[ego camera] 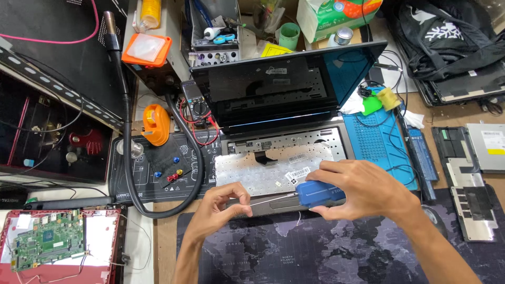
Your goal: Disassembling and reassembling a laptop keyboard and casing on a repair bench
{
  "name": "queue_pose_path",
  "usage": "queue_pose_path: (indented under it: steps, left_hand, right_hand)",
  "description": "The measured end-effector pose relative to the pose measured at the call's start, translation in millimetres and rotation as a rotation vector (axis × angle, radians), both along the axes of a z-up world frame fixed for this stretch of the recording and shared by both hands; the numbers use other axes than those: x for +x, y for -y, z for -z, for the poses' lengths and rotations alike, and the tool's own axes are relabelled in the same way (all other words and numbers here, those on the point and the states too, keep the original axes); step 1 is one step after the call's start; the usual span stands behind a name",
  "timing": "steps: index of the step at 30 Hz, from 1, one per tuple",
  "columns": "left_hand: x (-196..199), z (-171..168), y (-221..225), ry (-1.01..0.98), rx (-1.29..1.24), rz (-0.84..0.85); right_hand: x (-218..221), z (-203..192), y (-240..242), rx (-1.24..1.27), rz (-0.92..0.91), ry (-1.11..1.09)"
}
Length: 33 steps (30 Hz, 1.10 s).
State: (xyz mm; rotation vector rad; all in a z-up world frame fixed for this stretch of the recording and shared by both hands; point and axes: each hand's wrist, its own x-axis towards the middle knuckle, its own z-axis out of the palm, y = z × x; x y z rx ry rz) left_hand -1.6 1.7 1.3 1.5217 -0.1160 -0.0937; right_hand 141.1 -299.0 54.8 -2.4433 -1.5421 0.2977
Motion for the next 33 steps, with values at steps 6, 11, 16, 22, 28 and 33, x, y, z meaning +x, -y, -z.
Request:
queue_pose_path:
  steps: [6, 11, 16, 22, 28, 33]
  left_hand:
    - [-8.2, 32.1, -34.0, -0.003, -0.081, -0.117]
    - [-6.0, 35.1, -38.8, -0.024, 0.047, -0.263]
    - [9.0, 27.9, -14.2, -0.067, 0.062, -0.217]
    - [18.6, 39.8, -18.8, -0.058, 0.054, -0.196]
    - [17.8, 35.7, -47.8, -0.091, 0.055, -0.447]
    - [26.0, 45.1, -63.6, 0.016, -0.069, -0.692]
  right_hand:
    - [21.1, 2.2, 10.7, 0.06, 0.017, -0.099]
    - [31.8, -4.2, 10.5, 0.213, 0.152, 0.104]
    - [41.3, -22.6, -19.5, 0.399, 0.118, 0.206]
    - [60.6, -45.9, -56.1, 0.536, 0.166, 0.207]
    - [72.2, -55.0, -66.5, 0.475, 0.225, 0.143]
    - [58.3, -66.1, -56.9, 0.418, 0.18, 0.127]
